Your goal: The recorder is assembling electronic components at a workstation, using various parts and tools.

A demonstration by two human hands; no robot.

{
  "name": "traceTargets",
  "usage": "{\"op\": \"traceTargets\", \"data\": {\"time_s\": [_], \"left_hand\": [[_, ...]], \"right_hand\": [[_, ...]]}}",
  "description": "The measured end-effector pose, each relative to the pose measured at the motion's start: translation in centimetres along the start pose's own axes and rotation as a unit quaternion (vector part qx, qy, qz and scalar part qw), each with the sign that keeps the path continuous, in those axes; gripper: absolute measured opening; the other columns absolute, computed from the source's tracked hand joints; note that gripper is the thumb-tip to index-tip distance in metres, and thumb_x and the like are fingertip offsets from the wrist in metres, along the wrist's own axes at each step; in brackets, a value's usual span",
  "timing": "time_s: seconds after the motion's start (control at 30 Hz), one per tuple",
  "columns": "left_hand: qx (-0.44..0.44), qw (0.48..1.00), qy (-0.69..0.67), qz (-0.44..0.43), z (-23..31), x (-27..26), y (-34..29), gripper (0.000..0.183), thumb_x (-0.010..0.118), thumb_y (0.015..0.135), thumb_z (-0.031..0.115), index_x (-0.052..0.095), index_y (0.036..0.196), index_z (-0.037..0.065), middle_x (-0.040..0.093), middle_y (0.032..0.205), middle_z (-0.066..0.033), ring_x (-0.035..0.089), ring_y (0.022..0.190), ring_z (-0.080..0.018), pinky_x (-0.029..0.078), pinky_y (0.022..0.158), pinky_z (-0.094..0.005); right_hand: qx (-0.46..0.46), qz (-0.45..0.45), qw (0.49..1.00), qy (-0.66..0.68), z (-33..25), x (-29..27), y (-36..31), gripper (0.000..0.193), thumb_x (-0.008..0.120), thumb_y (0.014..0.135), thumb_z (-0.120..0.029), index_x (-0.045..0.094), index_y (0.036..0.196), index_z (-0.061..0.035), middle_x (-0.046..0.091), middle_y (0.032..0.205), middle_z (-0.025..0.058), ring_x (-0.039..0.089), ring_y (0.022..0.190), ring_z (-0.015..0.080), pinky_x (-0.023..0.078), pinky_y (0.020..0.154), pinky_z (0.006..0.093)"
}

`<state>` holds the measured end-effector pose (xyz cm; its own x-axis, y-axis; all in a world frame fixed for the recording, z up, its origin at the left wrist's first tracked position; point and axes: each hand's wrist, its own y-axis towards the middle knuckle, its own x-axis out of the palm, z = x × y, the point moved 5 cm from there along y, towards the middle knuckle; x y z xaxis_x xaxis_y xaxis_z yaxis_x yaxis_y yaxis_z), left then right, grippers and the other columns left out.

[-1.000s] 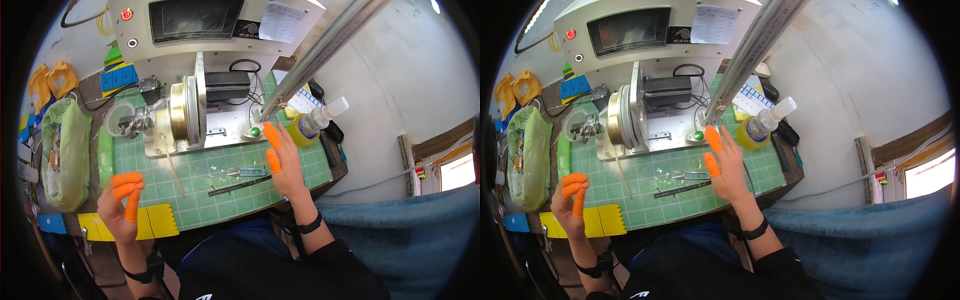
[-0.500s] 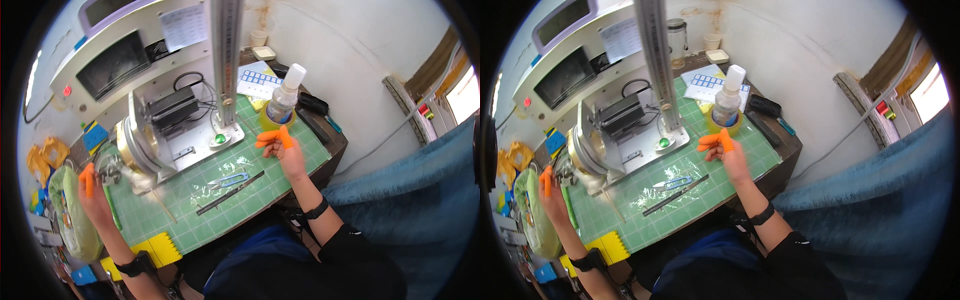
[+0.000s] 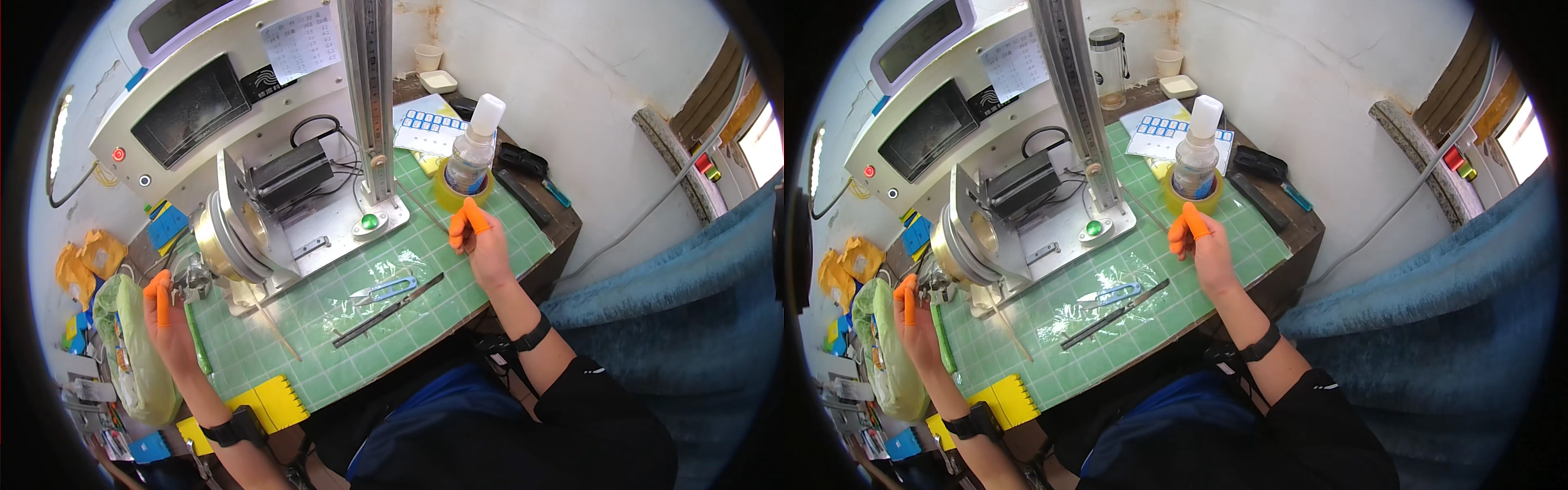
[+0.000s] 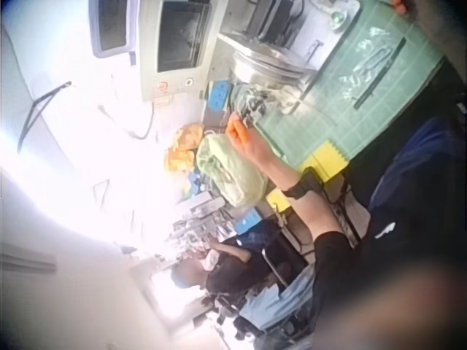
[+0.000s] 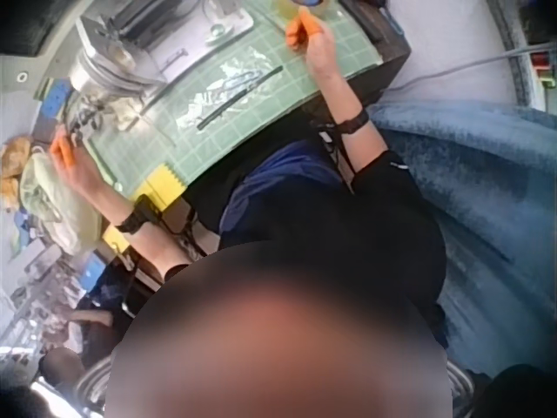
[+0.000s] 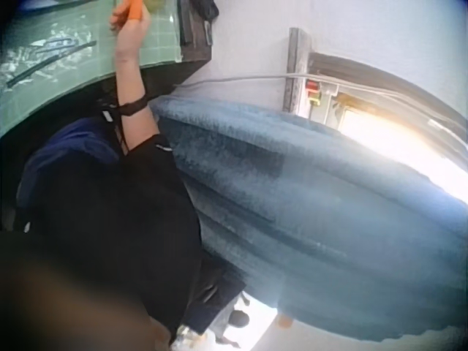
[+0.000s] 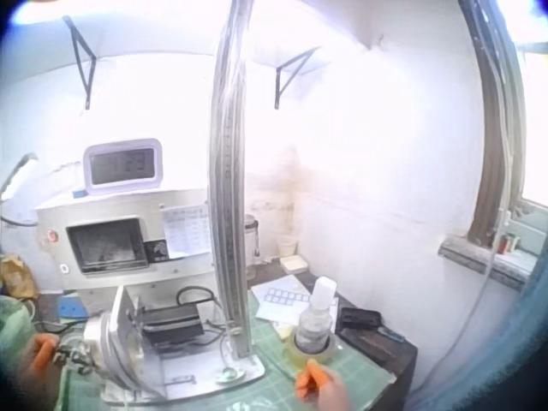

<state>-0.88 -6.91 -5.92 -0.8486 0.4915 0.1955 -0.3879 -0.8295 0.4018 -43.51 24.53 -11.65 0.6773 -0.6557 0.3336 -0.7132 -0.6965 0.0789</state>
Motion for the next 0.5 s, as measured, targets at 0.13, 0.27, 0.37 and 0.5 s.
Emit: {"op": "traceTargets", "data": {"time_s": [0.13,0.27,0.37,0.5], "left_hand": [[-0.009,1.000,0.015,0.009,-0.7,-1.1,-0.2,0.019,0.053,0.104,0.014,0.061,0.120,0.009,0.060,0.130,-0.0019,0.054,0.113,-0.0092,0.040,0.095,-0.0281],[-0.005,1.000,0.001,0.011,-0.4,-0.3,-0.3,0.018,0.054,0.103,0.014,0.062,0.119,0.010,0.060,0.130,-0.0008,0.054,0.112,-0.0087,0.040,0.093,-0.0279],[0.000,1.000,0.005,0.008,-0.2,0.3,0.1,0.016,0.054,0.103,0.014,0.062,0.117,0.010,0.060,0.128,0.0004,0.054,0.111,-0.0088,0.040,0.093,-0.0282],[-0.016,1.000,0.019,0.019,-0.9,-1.2,0.0,0.017,0.055,0.103,0.016,0.063,0.117,0.010,0.061,0.127,0.0003,0.054,0.111,-0.0089,0.039,0.094,-0.0283]], "right_hand": [[-0.006,0.004,0.999,0.032,0.4,-0.2,0.1,0.042,0.046,0.107,-0.033,0.055,0.077,-0.0068,0.048,0.065,-0.0006,0.043,0.053,0.0088,0.031,0.050,0.0249],[-0.007,-0.017,0.998,0.052,0.5,-0.6,0.0,0.037,0.044,0.108,-0.028,0.053,0.079,-0.0072,0.044,0.065,-0.0013,0.038,0.052,0.0081,0.028,0.049,0.0252],[-0.022,0.029,0.995,0.093,-0.1,-1.2,0.0,0.029,0.044,0.105,-0.017,0.051,0.079,-0.0081,0.044,0.065,-0.0021,0.037,0.053,0.0074,0.028,0.050,0.0247],[-0.062,0.107,0.977,0.173,-0.5,-2.1,-0.1,0.026,0.042,0.105,-0.014,0.049,0.081,-0.0091,0.043,0.066,-0.0011,0.035,0.051,0.0093,0.027,0.050,0.0253]]}}
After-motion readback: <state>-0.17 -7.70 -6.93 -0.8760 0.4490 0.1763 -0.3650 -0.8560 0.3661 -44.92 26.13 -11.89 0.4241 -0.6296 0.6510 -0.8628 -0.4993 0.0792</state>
